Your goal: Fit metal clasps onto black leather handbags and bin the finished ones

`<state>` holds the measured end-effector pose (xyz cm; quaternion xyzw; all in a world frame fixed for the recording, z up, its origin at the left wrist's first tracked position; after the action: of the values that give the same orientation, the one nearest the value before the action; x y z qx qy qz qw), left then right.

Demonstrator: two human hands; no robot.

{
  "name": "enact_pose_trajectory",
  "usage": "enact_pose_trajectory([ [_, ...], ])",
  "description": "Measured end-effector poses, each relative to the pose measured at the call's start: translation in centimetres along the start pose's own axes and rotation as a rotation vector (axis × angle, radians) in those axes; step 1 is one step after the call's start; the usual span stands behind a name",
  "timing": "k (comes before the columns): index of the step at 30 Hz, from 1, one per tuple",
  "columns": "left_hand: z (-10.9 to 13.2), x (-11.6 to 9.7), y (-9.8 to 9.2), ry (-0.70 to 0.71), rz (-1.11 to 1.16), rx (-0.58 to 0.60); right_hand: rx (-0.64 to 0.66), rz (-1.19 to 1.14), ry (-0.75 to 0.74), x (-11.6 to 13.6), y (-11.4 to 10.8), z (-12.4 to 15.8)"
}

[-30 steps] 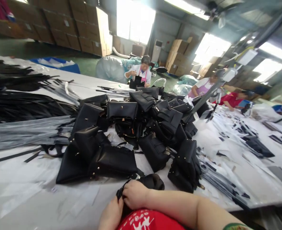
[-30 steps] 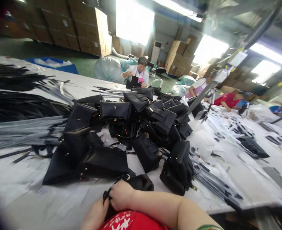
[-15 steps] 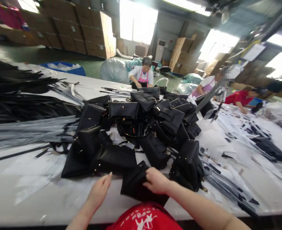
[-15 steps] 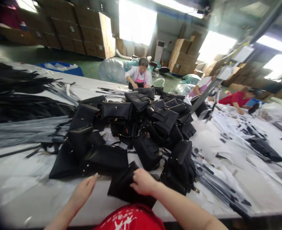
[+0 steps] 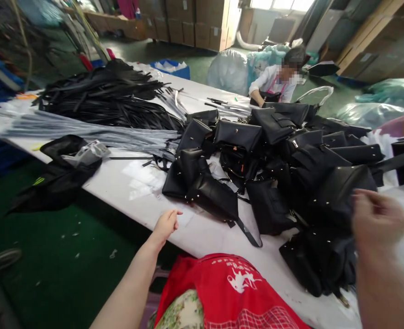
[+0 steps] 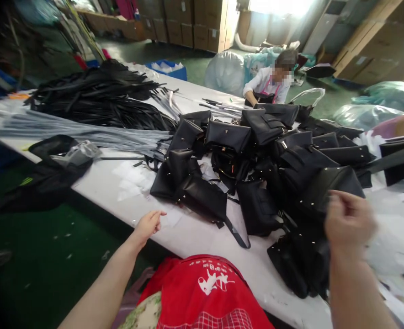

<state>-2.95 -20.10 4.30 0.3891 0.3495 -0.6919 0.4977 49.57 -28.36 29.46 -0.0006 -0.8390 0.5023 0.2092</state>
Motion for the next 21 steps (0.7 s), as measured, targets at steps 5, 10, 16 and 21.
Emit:
enact_pose_trajectory([
  [5,-3.0,-0.5,-0.7,0.084,-0.226,0.037,0.644,-0.192,-0.177,16.2,20.6,4.6],
  [10,-6.3,-2.4,2.0,0.297,-0.503,0.071,0.889,-0.062,-0.190,21.6,31.5,9.3],
  [16,-8.6,-2.8,4.1,0.436,-0.786,0.161,0.845,-0.027,-0.117,21.0,32.9,9.4],
  [21,-9.4,-3.6,3.8,0.529,-0.938,0.257,0.820,-0.033,-0.065,20.7,32.7,8.9],
])
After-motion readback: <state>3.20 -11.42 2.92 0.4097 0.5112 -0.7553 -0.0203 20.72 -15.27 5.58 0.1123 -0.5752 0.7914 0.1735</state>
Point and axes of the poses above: each hand's wrist, its own z-axis away from the middle knuckle, its own y-axis out of the palm, x = y × z, the point moved 6 cm from there along -z, towards the middle knuckle, and after that the axes turned 7 degrees about x, right-handed, at the moved point
